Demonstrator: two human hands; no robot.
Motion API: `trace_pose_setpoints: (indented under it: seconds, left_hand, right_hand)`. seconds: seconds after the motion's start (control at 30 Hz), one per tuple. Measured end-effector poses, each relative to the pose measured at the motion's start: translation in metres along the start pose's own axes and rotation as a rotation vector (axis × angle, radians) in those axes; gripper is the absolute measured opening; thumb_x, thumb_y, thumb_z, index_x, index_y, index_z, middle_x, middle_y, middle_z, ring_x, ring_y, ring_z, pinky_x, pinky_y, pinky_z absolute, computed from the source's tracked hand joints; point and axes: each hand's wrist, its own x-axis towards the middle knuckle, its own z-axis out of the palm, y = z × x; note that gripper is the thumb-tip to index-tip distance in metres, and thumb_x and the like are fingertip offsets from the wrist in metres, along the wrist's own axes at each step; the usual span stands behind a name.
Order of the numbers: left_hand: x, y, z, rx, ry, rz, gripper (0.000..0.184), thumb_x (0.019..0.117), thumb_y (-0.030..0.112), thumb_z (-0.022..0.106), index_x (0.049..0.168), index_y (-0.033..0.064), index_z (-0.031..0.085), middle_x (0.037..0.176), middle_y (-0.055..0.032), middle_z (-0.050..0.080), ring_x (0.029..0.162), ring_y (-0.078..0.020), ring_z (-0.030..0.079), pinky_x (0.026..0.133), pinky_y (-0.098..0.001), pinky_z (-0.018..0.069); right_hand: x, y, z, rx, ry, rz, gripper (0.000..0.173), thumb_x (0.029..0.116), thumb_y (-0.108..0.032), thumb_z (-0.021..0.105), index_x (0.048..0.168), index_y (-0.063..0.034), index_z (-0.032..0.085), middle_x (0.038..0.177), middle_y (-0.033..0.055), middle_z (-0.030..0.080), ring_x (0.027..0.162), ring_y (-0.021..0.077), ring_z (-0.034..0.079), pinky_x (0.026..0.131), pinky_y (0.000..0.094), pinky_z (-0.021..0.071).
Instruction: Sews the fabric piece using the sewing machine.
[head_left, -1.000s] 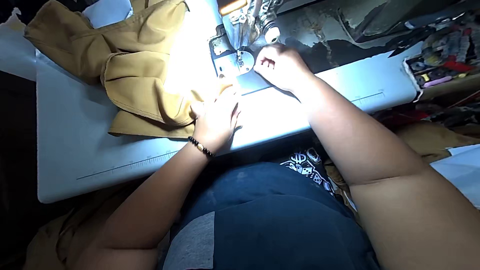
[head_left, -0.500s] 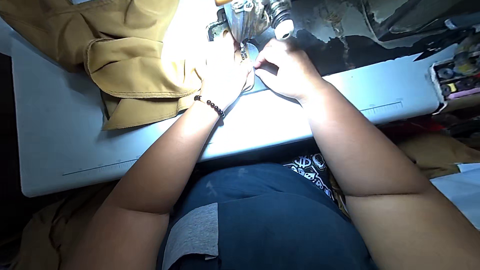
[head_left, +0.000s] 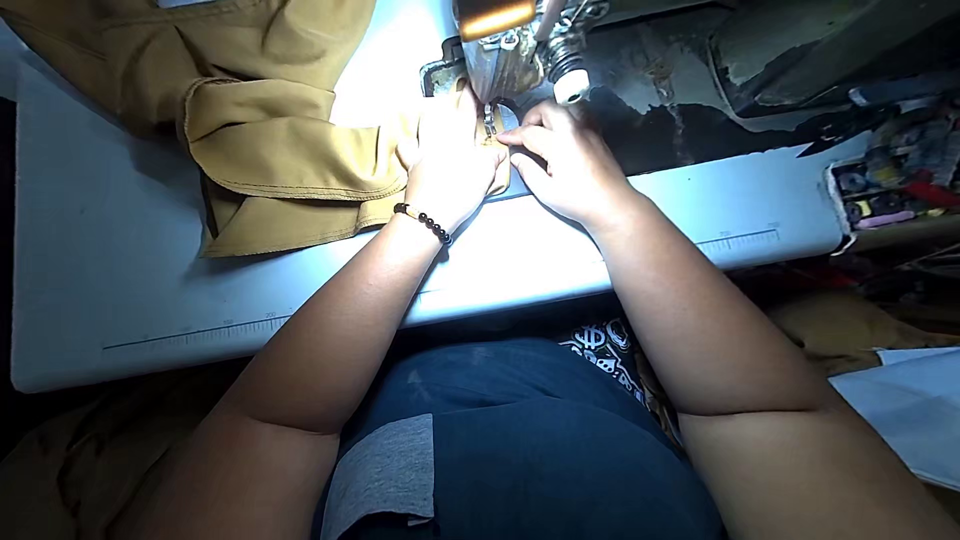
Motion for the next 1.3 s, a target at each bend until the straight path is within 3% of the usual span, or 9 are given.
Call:
trace_pose_setpoints:
  seconds: [0.4,0.5,0.6,0.7,0.77,0.87,0.97,1.1,1.3]
  left_hand:
    - [-0.008,0.005,-0.021,0.118,-0.055,0.031,0.072,0.1018,0.046,0.054,0.161,0.0123,0.032,0.162,-0.0116,0.041,0.151,-0.0336,0.034,0.115,-0.0667,0.0278]
    - [-0.036,-0.023,-0.052,0.064,0.271,0.285,0.039,0.1011,0.03,0.058,0.126,0.0024,0.069,0.125,-0.0166,0.07,0.116,-0.0288,0.066,0.102,-0.046,0.0505]
    - [-0.076,-0.068,-0.093,0.084,0.331,0.359,0.031,0.099,0.023,0.061,0.087,-0.0054,0.064,0.086,-0.0219,0.063,0.079,-0.0325,0.062,0.072,-0.0457,0.0522]
    - [-0.11,-0.121,-0.102,0.312,-0.008,0.188,0.056,0.0937,0.05,0.065,0.119,0.0003,0.067,0.117,-0.026,0.064,0.11,-0.049,0.061,0.09,-0.0697,0.0463]
    - [-0.127,-0.15,-0.099,0.379,-0.054,0.15,0.049,0.097,0.038,0.061,0.137,0.0109,0.063,0.134,-0.0241,0.058,0.121,-0.0513,0.054,0.092,-0.0754,0.0369]
    - [-0.145,-0.166,-0.105,0.442,0.021,0.155,0.041,0.0924,0.004,0.053,0.129,0.0121,0.069,0.121,-0.0211,0.068,0.111,-0.0465,0.064,0.091,-0.0759,0.0349]
    - [-0.159,-0.161,-0.121,0.437,0.124,0.208,0.038,0.0928,0.004,0.044,0.118,0.0054,0.074,0.109,-0.0219,0.073,0.104,-0.048,0.066,0.09,-0.073,0.0363]
    - [-0.176,-0.146,-0.159,0.372,0.216,0.329,0.036,0.0983,0.005,0.041,0.115,-0.0066,0.07,0.108,-0.0299,0.07,0.106,-0.0522,0.066,0.091,-0.066,0.0505]
    - [-0.184,-0.184,-0.197,0.312,0.284,0.326,0.033,0.1006,-0.001,0.039,0.101,-0.0107,0.07,0.12,-0.0269,0.069,0.125,-0.0431,0.061,0.111,-0.0556,0.0434]
  right_hand:
    - [-0.001,-0.016,-0.005,-0.127,-0.082,0.139,0.039,0.1055,-0.025,0.048,0.142,-0.0242,0.063,0.133,0.0139,0.059,0.129,0.0368,0.05,0.104,0.0608,0.0357]
    - [-0.009,-0.022,-0.02,-0.035,-0.153,0.098,0.041,0.1058,-0.027,0.049,0.144,-0.0183,0.06,0.141,0.0154,0.056,0.135,0.0388,0.047,0.108,0.0633,0.036]
    - [-0.008,-0.033,-0.022,0.014,-0.156,-0.098,0.043,0.0978,-0.039,0.057,0.13,-0.0117,0.066,0.135,0.0133,0.062,0.134,0.0356,0.051,0.106,0.06,0.0407]
    - [0.009,-0.05,-0.02,-0.191,-0.285,-0.147,0.053,0.094,-0.049,0.065,0.126,-0.0065,0.063,0.122,0.0164,0.064,0.12,0.0381,0.056,0.094,0.0584,0.0398]
    - [0.023,-0.058,-0.021,-0.308,-0.346,-0.128,0.058,0.0931,-0.054,0.067,0.124,-0.0043,0.065,0.12,0.0177,0.065,0.12,0.039,0.058,0.101,0.0623,0.0391]
    - [0.034,-0.067,-0.027,-0.347,-0.401,-0.044,0.063,0.0904,-0.057,0.07,0.122,-0.0028,0.065,0.119,0.021,0.063,0.114,0.0409,0.061,0.095,0.0638,0.0436]
    - [0.031,-0.071,-0.029,-0.309,-0.381,0.001,0.06,0.0897,-0.053,0.073,0.119,-0.0015,0.067,0.116,0.0216,0.063,0.107,0.0394,0.064,0.084,0.0585,0.0505]
    - [0.015,-0.07,-0.03,0.044,-0.359,-0.095,0.048,0.086,-0.037,0.082,0.114,0.0004,0.07,0.116,0.0215,0.067,0.112,0.0366,0.063,0.094,0.0566,0.0475]
    - [-0.048,-0.083,0.013,0.049,-0.028,-0.188,0.042,0.0939,-0.05,0.066,0.102,-0.0094,0.075,0.115,0.015,0.065,0.115,0.0334,0.059,0.097,0.0525,0.0474]
